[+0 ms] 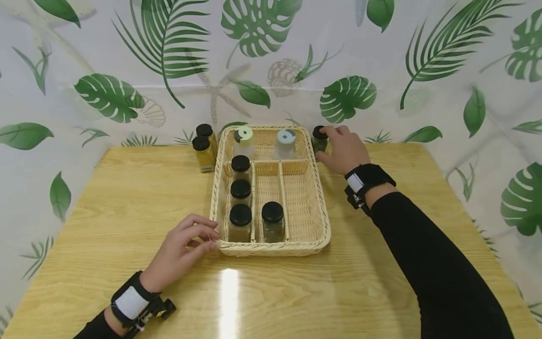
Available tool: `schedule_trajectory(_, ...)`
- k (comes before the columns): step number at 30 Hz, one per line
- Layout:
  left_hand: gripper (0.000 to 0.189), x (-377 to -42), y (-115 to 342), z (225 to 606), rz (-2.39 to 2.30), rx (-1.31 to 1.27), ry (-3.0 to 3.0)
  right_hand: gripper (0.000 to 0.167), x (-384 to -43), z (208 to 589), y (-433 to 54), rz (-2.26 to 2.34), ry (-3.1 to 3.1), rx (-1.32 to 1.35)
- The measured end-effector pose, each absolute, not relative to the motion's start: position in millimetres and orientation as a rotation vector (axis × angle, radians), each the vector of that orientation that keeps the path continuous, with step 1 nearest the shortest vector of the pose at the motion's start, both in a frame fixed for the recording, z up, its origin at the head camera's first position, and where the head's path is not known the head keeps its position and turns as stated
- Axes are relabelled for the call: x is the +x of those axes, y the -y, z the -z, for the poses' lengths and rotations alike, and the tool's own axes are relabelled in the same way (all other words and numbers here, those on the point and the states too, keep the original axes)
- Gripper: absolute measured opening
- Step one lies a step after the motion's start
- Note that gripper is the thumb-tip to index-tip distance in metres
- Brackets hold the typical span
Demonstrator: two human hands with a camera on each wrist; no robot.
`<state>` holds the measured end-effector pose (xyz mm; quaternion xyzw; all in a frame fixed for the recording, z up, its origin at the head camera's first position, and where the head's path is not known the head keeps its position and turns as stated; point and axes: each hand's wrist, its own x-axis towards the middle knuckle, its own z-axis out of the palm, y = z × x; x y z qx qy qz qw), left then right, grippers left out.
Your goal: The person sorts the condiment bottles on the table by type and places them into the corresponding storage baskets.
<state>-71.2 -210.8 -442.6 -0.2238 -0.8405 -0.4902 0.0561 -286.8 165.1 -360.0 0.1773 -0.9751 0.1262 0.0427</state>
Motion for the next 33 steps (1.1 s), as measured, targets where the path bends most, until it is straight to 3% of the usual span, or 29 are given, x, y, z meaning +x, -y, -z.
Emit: schedule_trajectory(33,0.013,-71.9,211.2,445.0,1.521,-0.690,2.523,0.063,-338.0,362.5,-148.2,-0.218,3.068,0.424)
